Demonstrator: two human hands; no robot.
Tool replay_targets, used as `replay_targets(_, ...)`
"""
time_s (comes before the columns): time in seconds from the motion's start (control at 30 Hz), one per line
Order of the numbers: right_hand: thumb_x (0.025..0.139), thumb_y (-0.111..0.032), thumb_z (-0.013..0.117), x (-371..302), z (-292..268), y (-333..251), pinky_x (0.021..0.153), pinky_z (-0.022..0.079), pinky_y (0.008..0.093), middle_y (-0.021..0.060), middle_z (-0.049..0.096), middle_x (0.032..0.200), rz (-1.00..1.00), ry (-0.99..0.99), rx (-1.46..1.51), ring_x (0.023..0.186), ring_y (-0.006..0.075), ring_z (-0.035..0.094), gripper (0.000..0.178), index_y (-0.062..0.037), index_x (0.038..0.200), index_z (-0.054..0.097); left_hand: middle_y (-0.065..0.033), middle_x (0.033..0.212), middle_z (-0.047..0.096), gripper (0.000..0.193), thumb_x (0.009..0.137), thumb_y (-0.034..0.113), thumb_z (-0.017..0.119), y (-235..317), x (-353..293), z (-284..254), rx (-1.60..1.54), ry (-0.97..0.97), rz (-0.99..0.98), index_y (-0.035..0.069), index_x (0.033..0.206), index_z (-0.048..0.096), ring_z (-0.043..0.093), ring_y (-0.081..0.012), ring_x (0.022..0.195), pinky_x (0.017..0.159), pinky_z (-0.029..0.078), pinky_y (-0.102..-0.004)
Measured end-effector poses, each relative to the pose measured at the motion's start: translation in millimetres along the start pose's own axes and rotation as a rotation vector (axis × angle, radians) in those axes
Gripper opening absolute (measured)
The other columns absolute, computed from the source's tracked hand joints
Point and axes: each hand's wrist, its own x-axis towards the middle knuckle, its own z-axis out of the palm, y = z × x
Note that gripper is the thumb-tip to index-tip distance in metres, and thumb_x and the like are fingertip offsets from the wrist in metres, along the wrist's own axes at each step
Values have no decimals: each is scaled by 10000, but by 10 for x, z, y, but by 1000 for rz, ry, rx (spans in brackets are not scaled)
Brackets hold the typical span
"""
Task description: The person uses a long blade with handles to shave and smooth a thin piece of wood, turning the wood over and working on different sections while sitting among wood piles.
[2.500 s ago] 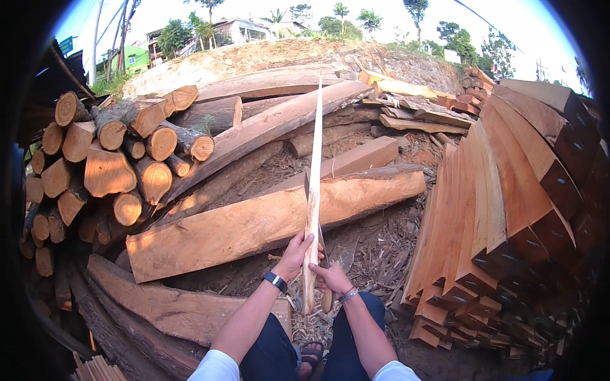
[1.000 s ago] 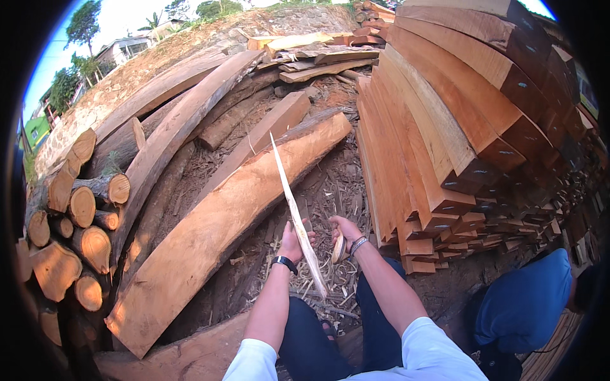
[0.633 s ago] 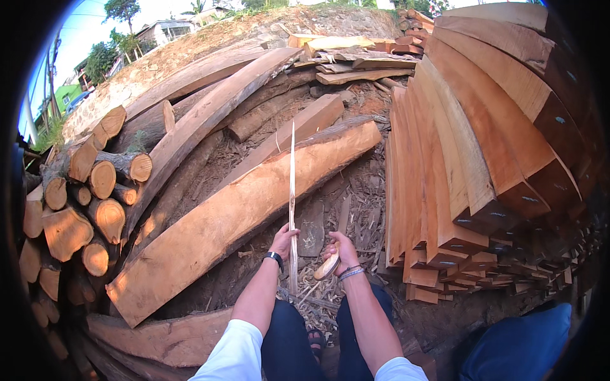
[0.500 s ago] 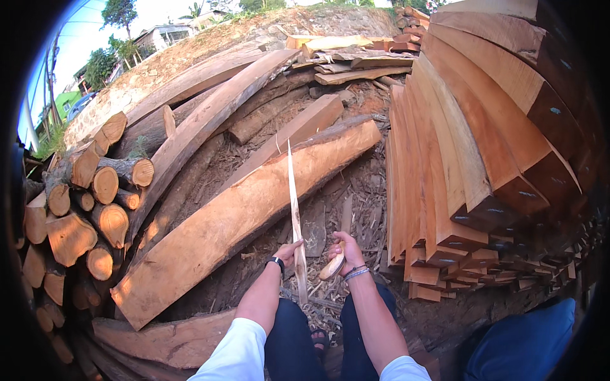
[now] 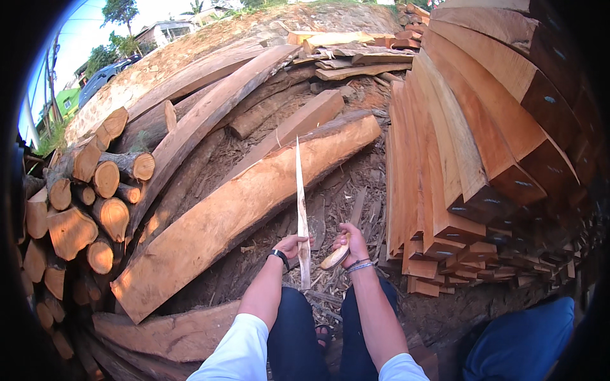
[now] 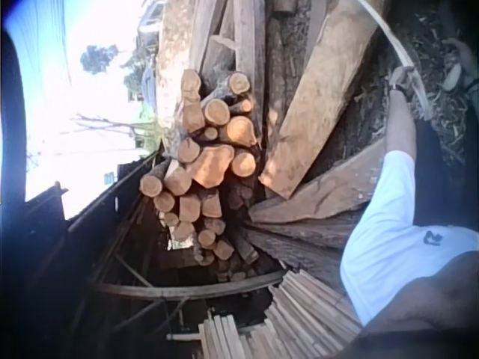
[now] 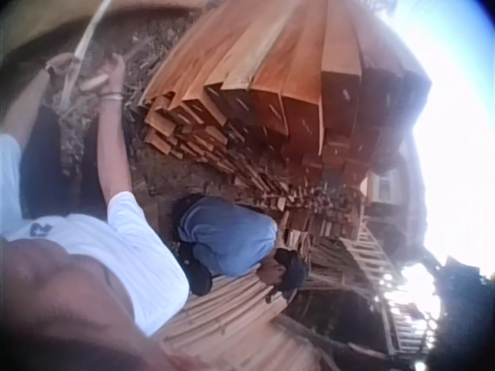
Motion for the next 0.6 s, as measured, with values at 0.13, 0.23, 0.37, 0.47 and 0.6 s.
replay_targets(0.13,839,-191,604,-82,-104,-151,401,371,202,-71,393,507,-18,14,-9,417,36,423,233,-158,696,423,-179,1057,617,324,937,169,543,283,-282,660,23,120,-102,73,1235,459,609,-285,1007,819,525,-422)
replay_targets(0.23,837,-194,610,-58,-49,-102,397,375,204,-71,398,506,7,9,-22,421,41,428,223,-162,692,444,-126,886,614,274,889,151,600,354,-217,554,70,187,128,90,1130,483,635,-228,756,608,540,-376)
replay_targets(0.37,829,-224,620,-22,-85,-101,406,380,206,-68,399,515,39,4,-44,427,41,434,218,-154,695,463,-103,795,627,271,812,51,608,373,-159,436,198,310,467,40,1058,495,609,-178,629,535,515,-317)
replay_targets(0.47,826,-230,623,1,-95,-92,409,379,207,-66,401,514,42,6,-51,427,41,428,221,-152,696,462,-106,785,630,253,817,78,644,286,-162,309,-23,323,447,11,1019,507,621,-171,648,581,533,-303)
replay_targets(0.6,829,-229,617,86,-27,31,399,370,208,-61,391,515,59,0,-71,410,46,407,223,-142,704,454,-110,760,627,343,856,316,660,-33,-288,-310,-22,416,102,36,962,493,633,-209,658,566,525,-318)
